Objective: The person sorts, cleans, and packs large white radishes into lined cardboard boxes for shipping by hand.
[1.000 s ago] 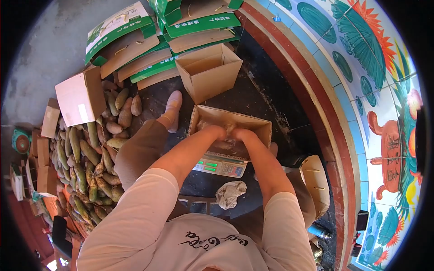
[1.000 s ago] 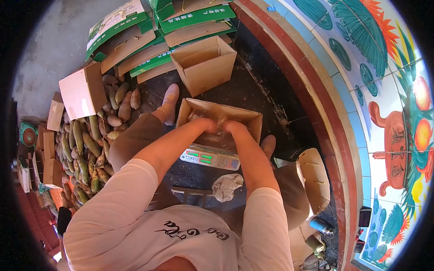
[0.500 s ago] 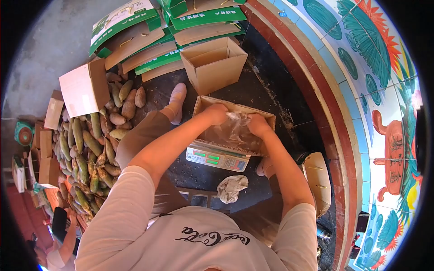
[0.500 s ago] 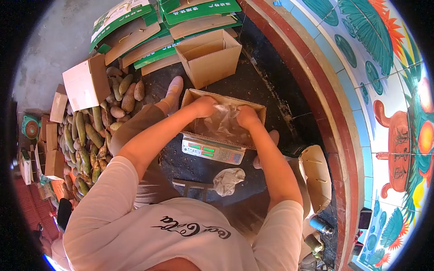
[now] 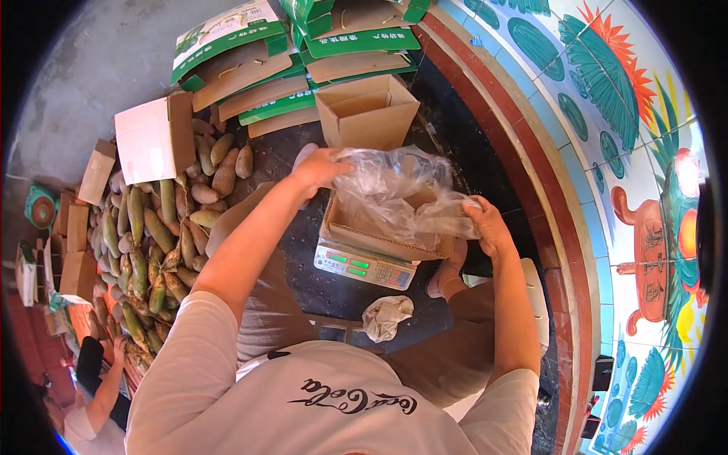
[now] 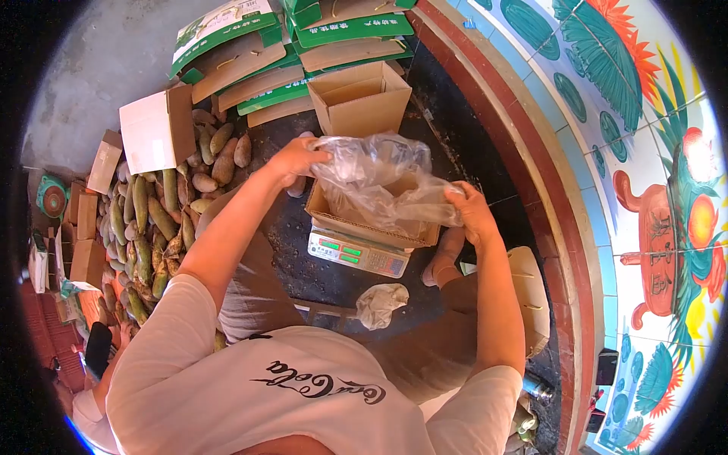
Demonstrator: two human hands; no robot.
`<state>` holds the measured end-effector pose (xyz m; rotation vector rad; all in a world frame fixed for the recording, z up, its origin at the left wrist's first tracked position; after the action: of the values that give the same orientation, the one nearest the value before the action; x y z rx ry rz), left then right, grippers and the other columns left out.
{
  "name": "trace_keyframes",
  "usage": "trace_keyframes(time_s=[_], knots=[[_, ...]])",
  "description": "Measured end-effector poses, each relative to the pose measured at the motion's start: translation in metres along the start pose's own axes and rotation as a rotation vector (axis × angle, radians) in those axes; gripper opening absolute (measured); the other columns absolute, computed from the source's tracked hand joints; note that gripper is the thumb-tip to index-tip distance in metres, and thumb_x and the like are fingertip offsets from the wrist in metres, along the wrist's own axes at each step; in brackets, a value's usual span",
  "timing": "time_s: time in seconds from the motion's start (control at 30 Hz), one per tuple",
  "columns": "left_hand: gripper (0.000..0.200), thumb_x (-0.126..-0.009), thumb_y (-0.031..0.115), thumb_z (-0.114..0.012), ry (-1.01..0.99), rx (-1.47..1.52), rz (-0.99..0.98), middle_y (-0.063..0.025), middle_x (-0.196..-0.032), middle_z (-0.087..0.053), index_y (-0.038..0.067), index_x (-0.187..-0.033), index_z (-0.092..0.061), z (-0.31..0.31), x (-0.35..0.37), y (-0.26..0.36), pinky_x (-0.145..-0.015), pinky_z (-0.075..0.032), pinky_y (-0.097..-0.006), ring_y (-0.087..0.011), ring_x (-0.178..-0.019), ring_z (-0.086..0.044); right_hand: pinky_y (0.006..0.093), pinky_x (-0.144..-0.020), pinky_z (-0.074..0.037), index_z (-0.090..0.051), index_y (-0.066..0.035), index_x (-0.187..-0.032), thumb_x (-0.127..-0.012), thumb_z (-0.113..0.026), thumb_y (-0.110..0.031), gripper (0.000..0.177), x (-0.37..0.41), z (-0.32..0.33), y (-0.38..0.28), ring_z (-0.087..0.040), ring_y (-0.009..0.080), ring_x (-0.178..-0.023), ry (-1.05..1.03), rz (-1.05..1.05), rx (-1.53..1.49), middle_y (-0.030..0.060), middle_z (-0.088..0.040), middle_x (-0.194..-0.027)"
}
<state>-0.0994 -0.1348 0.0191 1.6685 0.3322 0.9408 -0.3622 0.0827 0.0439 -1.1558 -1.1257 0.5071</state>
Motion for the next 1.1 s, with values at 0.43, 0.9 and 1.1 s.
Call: trace_keyframes(time_s=[0.43, 0.9, 1.1], knots=[[0.057, -0.071, 0.024, -0.077, -0.371, 0.304, 0.132, -0.0041, -0.112, -0.056, 0.008, -0.119, -0.05, 0.012, -0.007, -0.001, -0.088, -0.044, -0.0384, -0.0189, -0.104, -0.053, 0.0293, -0.073, -0.052, -0.052, -0.005, -0.116, -0.081, -0.065, -0.018, 0.039, -0.021, 0.015, 0.008, -0.061, 0.0174, -0.088, -0.143, -0.052, -0.246, 0.0057, -0.061, -0.1], [0.033, -0.081, 0.024, -0.068, -0.218, 0.395, 0.033, -0.0017, -0.097, -0.061, 0.007, -0.106, -0.056, 0.026, -0.011, -0.014, -0.082, -0.048, -0.0331, -0.0147, -0.088, -0.058, 0.0252, -0.059, -0.048, -0.062, -0.005, -0.092, -0.09, -0.056, -0.028, 0.024, -0.018, 0.023, 0.022, -0.057, 0.0125, -0.065, -0.041, -0.136, -0.191, 0.0032, -0.062, -0.076], [0.023, -0.084, 0.023, -0.065, -0.119, 0.381, 0.071, -0.0014, -0.092, -0.062, 0.008, -0.1, -0.058, 0.031, -0.017, -0.027, -0.078, -0.05, -0.0333, -0.0139, -0.084, -0.059, 0.0279, -0.06, -0.048, -0.062, -0.002, -0.091, -0.09, -0.055, -0.028, 0.027, -0.022, 0.037, 0.043, -0.058, 0.0152, -0.065, 0.039, -0.205, -0.069, 0.0057, -0.063, -0.079]])
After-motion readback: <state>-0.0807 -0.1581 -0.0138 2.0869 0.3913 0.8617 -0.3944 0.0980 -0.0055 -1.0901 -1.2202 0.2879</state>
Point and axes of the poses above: each hand's wrist, its own x-axis away from the middle knuckle, its own z-axis out of the back of the hand, y = z × x, the point moved 9 cm from there along -x, towards the middle knuckle
